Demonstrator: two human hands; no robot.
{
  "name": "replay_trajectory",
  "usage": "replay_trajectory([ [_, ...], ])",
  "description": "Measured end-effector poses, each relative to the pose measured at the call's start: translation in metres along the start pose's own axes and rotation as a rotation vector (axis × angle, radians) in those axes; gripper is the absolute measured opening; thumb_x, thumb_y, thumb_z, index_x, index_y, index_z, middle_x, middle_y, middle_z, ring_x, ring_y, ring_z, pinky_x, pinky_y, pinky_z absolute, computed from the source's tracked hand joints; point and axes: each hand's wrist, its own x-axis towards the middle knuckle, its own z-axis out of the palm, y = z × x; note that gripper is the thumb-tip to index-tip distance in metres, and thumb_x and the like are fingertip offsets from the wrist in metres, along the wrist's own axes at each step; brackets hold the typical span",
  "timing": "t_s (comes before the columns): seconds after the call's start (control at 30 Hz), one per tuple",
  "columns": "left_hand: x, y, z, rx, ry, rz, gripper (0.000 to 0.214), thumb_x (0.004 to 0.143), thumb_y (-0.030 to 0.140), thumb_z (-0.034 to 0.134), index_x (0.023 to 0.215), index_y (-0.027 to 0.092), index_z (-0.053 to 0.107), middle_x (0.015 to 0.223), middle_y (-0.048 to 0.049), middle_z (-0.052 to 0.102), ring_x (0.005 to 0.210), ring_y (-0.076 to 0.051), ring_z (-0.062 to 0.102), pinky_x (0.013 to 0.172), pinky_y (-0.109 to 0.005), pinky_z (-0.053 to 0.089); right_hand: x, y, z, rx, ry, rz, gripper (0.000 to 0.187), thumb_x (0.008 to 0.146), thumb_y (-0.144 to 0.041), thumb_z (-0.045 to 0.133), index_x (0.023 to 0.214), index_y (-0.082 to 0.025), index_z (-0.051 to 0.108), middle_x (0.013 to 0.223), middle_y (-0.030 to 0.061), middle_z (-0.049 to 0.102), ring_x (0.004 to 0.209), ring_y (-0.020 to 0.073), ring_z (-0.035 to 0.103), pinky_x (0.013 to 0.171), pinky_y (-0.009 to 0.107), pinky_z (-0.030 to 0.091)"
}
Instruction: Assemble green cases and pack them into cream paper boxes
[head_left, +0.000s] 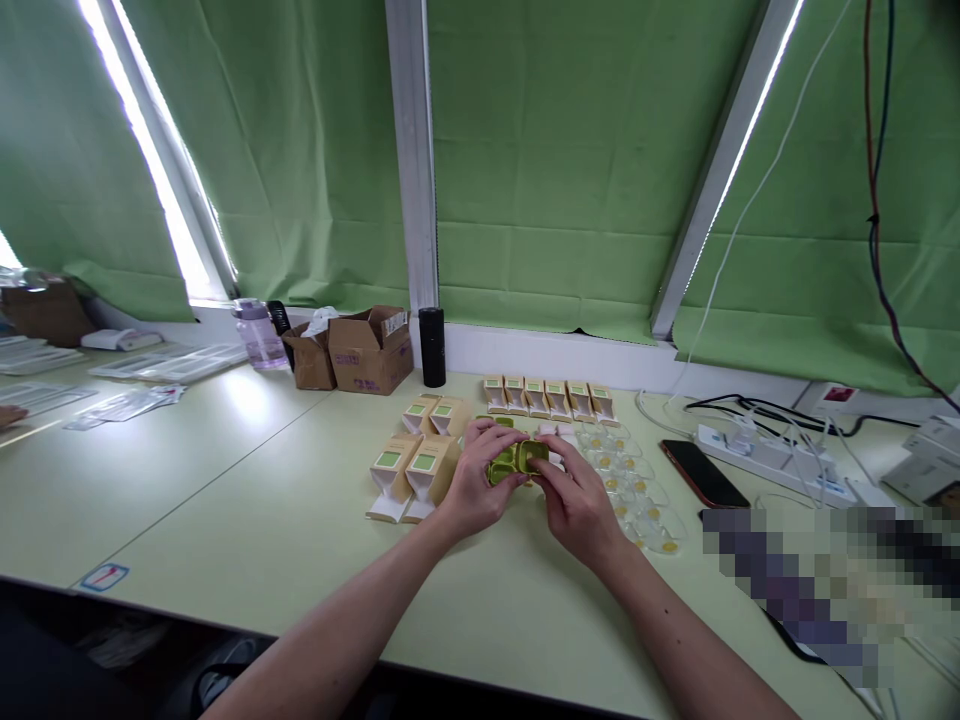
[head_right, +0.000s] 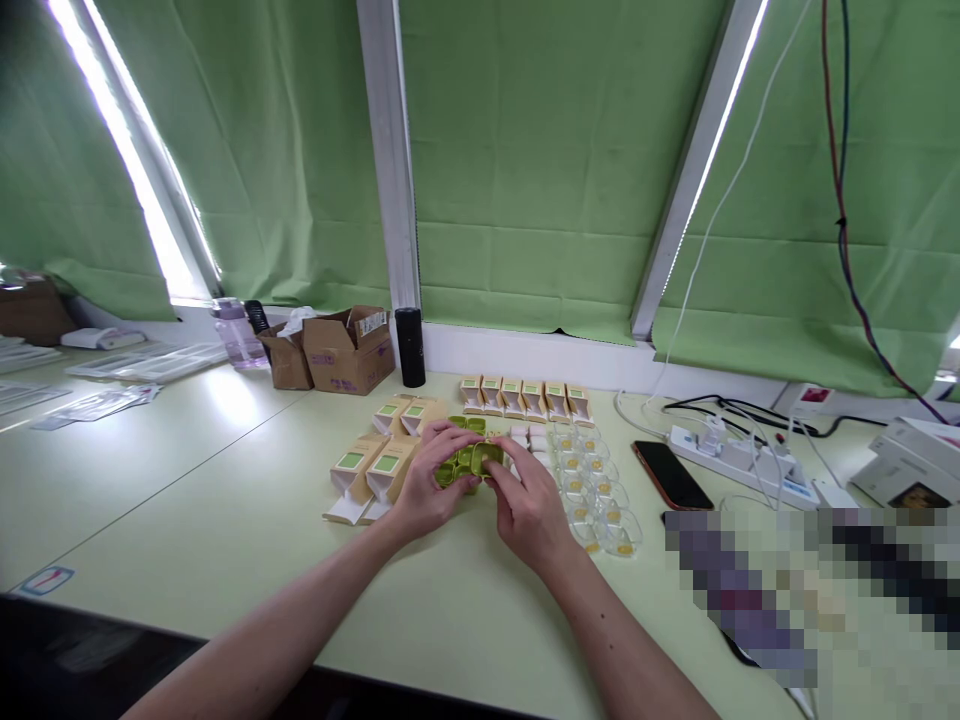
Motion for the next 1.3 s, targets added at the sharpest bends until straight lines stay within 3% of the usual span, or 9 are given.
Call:
replay_trajectory([
  [0.47, -0.001, -0.002, 0.001, 0.003, 0.003, 0.02, 0.039, 0.088, 0.019, 0.077, 0.126, 0.022, 0.072, 0.116, -0.0119, 0.074, 0.117, -0.032, 0.056, 0.104, -0.052, 0.05, 0.0, -0.001, 0.001, 0.021, -0.031, 0.022, 0.043, 0.102, -0.009, 0.052, 0.142, -0.022, 0.062, 0.141, 0.0202, 0.062, 0.134, 0.0336, 0.063, 0.104, 0.053, 0.061],
  [0.77, 0.001, -0.01, 0.003, -0.035, 0.022, -0.115, 0.033, 0.093, 0.041, 0.076, 0.118, 0.021, 0.078, 0.104, -0.0121, 0.076, 0.113, -0.031, 0.058, 0.099, -0.047, 0.053, 0.0, -0.005, -0.002, 0.143, 0.023, 0.16, 0.054, 0.103, -0.015, 0.053, 0.156, -0.029, 0.048, 0.153, 0.013, 0.059, 0.145, 0.0309, 0.056, 0.114, 0.053, 0.056],
  [0.93, 0.0, -0.018, 0.004, -0.022, 0.043, -0.297, 0.037, 0.094, 0.054, 0.069, 0.096, 0.02, 0.084, 0.097, -0.0109, 0.07, 0.098, -0.026, 0.065, 0.09, -0.04, 0.056, -0.001, -0.006, 0.0, 0.215, 0.014, 0.214, 0.058, 0.102, -0.015, 0.054, 0.157, -0.032, 0.046, 0.155, 0.0121, 0.058, 0.136, 0.0308, 0.063, 0.103, 0.05, 0.062],
  [1.1, 0.001, -0.018, 0.005, 0.029, -0.004, -0.365, 0.05, 0.096, 0.062, 0.062, 0.078, 0.021, 0.083, 0.086, -0.0083, 0.067, 0.089, -0.023, 0.064, 0.083, -0.035, 0.054, -0.003, -0.006, 0.004, 0.201, 0.027, 0.212, 0.055, 0.1, -0.014, 0.055, 0.153, -0.032, 0.052, 0.151, 0.0119, 0.061, 0.134, 0.0307, 0.063, 0.105, 0.05, 0.06],
  [1.3, 0.0, -0.014, 0.005, 0.007, -0.073, -0.395, 0.066, 0.101, 0.067, 0.052, 0.064, 0.019, 0.078, 0.078, -0.0075, 0.064, 0.08, -0.021, 0.065, 0.076, -0.033, 0.051, -0.001, -0.008, 0.005, 0.29, 0.007, 0.321, 0.048, 0.099, -0.019, 0.059, 0.145, -0.031, 0.06, 0.145, 0.0124, 0.065, 0.099, 0.0256, 0.072, 0.079, 0.041, 0.062],
])
